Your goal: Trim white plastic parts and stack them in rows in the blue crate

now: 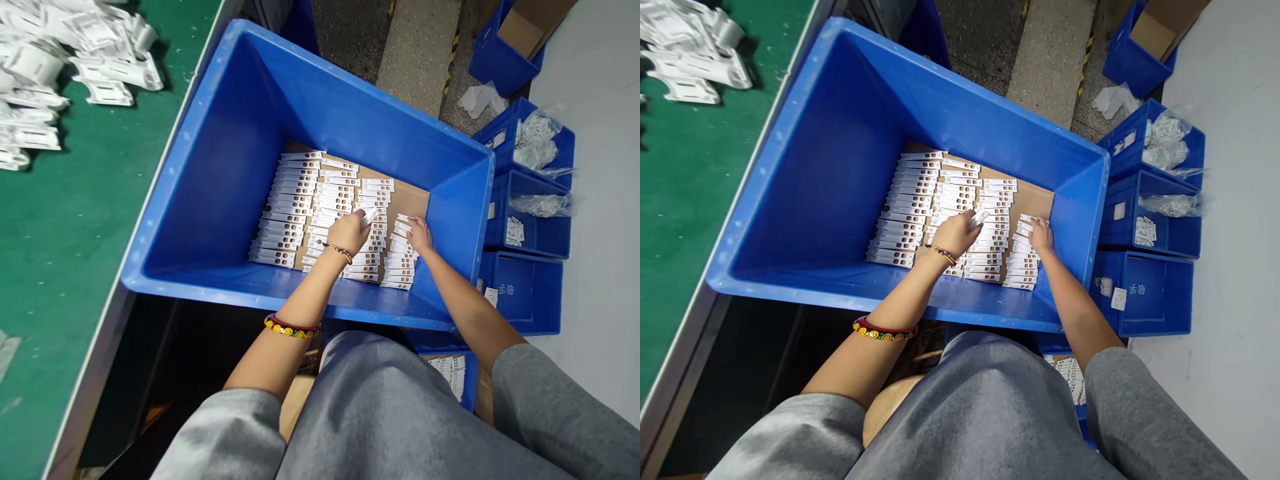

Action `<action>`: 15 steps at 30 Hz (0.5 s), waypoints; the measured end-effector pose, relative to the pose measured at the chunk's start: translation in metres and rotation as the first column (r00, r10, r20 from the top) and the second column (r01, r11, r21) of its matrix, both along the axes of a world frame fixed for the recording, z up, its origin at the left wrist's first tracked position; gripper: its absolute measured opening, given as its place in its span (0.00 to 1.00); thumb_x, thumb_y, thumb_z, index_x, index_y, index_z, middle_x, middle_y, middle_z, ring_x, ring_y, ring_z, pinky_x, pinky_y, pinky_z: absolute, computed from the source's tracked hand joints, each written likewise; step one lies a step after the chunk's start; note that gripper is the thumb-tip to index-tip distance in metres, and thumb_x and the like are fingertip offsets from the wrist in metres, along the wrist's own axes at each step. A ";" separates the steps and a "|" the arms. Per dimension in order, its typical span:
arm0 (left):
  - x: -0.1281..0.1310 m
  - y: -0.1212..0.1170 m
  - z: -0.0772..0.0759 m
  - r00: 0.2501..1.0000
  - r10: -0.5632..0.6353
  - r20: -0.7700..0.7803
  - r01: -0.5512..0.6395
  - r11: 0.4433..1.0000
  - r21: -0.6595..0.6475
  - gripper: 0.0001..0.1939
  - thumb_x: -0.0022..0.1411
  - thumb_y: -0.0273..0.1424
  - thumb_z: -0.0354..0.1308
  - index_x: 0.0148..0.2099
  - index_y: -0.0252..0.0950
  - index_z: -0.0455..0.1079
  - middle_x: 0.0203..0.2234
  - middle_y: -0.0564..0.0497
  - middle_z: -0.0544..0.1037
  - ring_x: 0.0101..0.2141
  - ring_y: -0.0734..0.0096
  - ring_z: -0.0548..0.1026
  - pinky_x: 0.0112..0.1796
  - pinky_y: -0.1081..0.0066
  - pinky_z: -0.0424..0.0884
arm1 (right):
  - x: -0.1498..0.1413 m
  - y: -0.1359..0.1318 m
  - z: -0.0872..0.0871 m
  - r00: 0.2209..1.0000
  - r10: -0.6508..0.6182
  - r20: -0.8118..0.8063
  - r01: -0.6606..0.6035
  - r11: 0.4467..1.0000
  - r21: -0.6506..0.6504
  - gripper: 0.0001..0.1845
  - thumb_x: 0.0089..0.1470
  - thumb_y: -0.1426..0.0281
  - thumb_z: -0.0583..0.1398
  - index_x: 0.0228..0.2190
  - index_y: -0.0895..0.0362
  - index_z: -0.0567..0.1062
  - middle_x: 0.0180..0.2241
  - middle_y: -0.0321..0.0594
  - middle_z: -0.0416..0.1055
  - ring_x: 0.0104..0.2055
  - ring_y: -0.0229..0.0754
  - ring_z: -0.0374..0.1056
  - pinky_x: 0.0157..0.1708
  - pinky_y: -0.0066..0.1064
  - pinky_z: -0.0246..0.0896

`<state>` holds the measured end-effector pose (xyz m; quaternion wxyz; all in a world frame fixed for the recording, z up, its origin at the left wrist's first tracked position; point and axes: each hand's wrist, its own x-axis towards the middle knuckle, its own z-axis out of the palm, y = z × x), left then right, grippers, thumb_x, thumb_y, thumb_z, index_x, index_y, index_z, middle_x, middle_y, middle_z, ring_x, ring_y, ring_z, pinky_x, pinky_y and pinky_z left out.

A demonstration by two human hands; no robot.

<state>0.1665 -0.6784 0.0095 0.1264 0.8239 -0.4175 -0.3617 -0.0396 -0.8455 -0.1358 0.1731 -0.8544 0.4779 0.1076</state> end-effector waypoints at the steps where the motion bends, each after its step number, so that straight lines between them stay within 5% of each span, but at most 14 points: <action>1: 0.000 0.000 0.000 1.000 -0.002 -0.002 0.002 1.000 0.003 0.14 0.66 0.31 0.52 0.52 0.32 0.68 0.43 0.36 0.79 0.45 0.51 0.78 0.43 0.61 0.70 | -0.001 0.002 -0.001 1.000 -0.002 0.001 0.002 1.000 0.010 0.28 0.55 0.78 0.58 0.58 0.57 0.69 0.59 0.48 0.62 0.58 0.49 0.59 0.59 0.38 0.55; 10: 0.000 -0.001 -0.002 0.998 -0.043 -0.041 0.040 0.997 -0.065 0.15 0.65 0.29 0.49 0.52 0.29 0.65 0.44 0.33 0.78 0.44 0.49 0.78 0.41 0.61 0.71 | 0.025 0.016 0.022 0.985 -0.102 0.140 0.100 0.995 0.022 0.20 0.59 0.74 0.56 0.53 0.58 0.72 0.56 0.49 0.65 0.60 0.49 0.60 0.61 0.41 0.52; 13: 0.000 -0.002 -0.004 0.996 -0.076 -0.045 0.071 0.991 -0.112 0.14 0.67 0.28 0.45 0.50 0.29 0.65 0.48 0.32 0.76 0.46 0.51 0.77 0.43 0.61 0.71 | 0.051 0.044 0.045 0.893 -0.100 0.439 -0.006 0.972 0.235 0.18 0.65 0.63 0.52 0.50 0.56 0.74 0.55 0.46 0.68 0.59 0.43 0.63 0.61 0.35 0.54; 15: -0.001 -0.002 -0.006 0.992 -0.118 -0.053 0.110 0.984 -0.140 0.13 0.67 0.26 0.44 0.50 0.30 0.65 0.48 0.33 0.76 0.47 0.54 0.77 0.45 0.62 0.71 | 0.064 0.068 0.063 0.761 -0.184 0.622 -0.132 0.895 0.427 0.21 0.63 0.54 0.53 0.47 0.53 0.75 0.53 0.42 0.71 0.58 0.43 0.64 0.60 0.35 0.55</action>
